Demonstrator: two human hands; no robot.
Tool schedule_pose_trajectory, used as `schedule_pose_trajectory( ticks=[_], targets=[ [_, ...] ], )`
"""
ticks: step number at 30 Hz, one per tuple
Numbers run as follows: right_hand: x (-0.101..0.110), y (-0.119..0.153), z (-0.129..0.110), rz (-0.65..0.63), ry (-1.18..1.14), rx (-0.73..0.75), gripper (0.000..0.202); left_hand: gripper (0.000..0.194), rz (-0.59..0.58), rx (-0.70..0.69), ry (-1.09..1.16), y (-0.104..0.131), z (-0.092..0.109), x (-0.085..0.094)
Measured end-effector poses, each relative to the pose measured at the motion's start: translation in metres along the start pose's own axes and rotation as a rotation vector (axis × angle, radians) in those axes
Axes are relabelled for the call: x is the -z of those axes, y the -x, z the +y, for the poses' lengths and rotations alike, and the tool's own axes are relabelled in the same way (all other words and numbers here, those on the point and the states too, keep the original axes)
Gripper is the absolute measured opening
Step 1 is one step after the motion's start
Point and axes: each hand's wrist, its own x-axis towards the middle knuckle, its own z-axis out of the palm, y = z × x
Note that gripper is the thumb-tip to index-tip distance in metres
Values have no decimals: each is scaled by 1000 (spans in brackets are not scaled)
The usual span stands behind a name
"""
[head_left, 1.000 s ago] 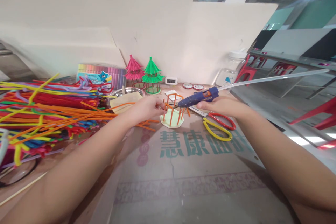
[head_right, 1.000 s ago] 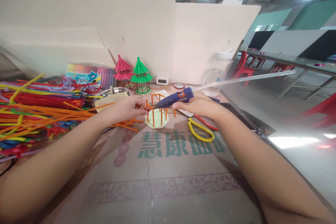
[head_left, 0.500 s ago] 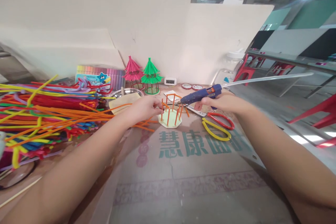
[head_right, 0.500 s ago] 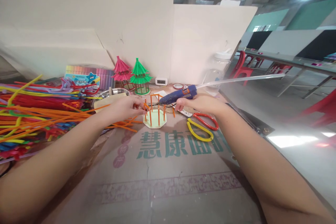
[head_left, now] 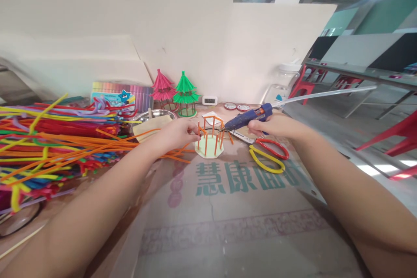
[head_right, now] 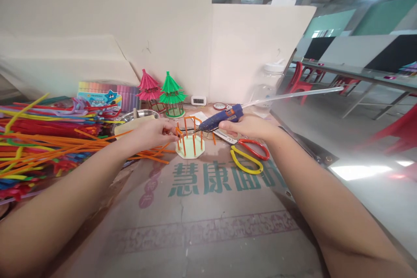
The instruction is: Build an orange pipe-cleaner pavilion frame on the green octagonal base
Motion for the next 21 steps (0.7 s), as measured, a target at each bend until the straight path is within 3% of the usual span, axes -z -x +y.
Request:
schedule_pose_trajectory(
  ticks=[21],
  targets=[
    [-5, 1, 4, 106, -29, -10, 43, 20, 3, -9, 16, 1, -1, 0]
  ],
)
